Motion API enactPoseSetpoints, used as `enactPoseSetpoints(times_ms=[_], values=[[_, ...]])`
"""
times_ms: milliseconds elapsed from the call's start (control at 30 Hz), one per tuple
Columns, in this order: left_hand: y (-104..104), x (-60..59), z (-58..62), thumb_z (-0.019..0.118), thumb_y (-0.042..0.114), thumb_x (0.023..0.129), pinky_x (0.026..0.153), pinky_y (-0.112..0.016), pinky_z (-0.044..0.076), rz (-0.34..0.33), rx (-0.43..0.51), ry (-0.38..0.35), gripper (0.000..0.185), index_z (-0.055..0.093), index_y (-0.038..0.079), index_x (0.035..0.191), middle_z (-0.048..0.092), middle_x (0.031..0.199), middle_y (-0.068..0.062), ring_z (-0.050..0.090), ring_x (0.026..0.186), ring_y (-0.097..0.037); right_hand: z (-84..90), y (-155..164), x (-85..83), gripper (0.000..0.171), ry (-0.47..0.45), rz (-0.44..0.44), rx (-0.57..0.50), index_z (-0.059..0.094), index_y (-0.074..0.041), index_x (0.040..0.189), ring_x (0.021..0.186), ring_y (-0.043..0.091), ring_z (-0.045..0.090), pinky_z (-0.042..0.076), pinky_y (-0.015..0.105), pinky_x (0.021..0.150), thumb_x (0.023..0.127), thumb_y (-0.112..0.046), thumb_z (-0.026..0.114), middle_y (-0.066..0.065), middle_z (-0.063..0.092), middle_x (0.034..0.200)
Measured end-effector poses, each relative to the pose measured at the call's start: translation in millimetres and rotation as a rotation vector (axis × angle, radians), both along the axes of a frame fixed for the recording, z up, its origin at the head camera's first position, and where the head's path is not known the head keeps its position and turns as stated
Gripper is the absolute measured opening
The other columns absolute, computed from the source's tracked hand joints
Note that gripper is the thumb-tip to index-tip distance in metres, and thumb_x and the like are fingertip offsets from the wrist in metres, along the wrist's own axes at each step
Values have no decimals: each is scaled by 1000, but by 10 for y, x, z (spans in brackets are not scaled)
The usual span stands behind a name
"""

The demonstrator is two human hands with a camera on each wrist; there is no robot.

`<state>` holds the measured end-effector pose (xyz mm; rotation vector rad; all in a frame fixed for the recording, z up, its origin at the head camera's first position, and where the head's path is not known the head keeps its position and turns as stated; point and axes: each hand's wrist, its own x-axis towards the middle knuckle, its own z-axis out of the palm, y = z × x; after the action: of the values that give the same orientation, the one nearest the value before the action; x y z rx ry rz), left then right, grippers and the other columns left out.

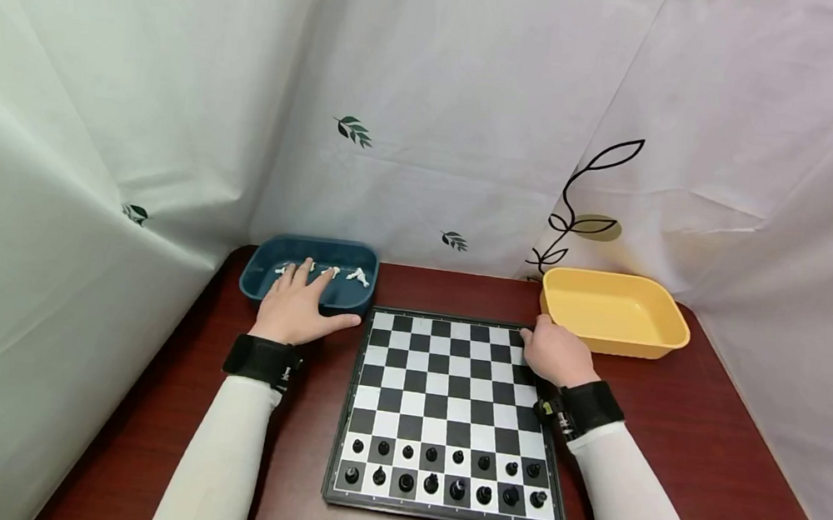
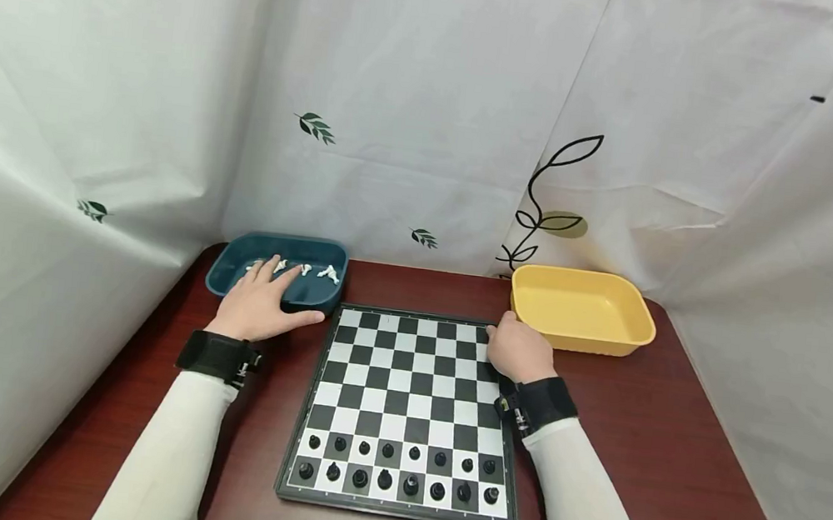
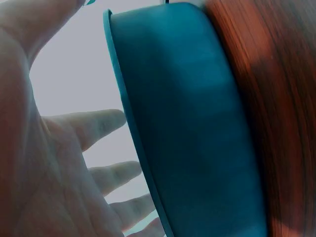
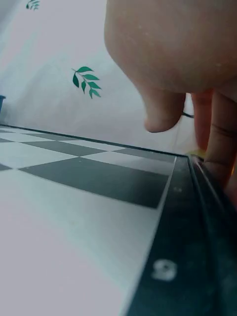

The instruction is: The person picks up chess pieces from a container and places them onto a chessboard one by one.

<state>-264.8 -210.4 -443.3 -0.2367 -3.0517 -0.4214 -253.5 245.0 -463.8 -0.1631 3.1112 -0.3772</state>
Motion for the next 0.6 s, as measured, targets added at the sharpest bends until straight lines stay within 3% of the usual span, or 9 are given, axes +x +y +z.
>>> enactPoseSetpoints(times_ms=[133, 300, 433, 600], values=[[-58, 22, 22, 74, 74, 93, 122, -73, 36, 4, -15, -25, 99, 55, 7, 164, 44, 168, -31, 38, 156, -55, -47, 73, -30, 46, -61, 16, -55, 58, 18, 135, 107, 50, 72, 56, 64, 96, 115, -23, 51, 37, 70, 120], [-84, 40, 61, 80, 53, 97, 101, -67, 56, 25, -38, -20, 65, 75, 4, 141, 71, 141, -25, 64, 132, -46, -57, 117, -46, 49, -119, 33, -97, 52, 20, 143, 116, 50, 70, 54, 63, 103, 116, -20, 49, 39, 66, 131], [-89, 34, 58, 82, 43, 98, 90, -63, 60, 30, -65, -12, 49, 81, 5, 130, 79, 126, -20, 73, 113, -42, -65, 127, -62, 50, -132, 46, -94, 50, 21, 146, 118, 50, 70, 54, 64, 103, 116, -20, 49, 41, 65, 134], [-85, 30, 54, 82, 41, 99, 88, -62, 60, 37, -85, -23, 45, 81, 5, 127, 80, 122, -19, 75, 106, -40, -64, 120, -64, 51, -143, 50, -95, 49, 21, 147, 122, 51, 69, 53, 65, 106, 116, -20, 48, 41, 64, 136]])
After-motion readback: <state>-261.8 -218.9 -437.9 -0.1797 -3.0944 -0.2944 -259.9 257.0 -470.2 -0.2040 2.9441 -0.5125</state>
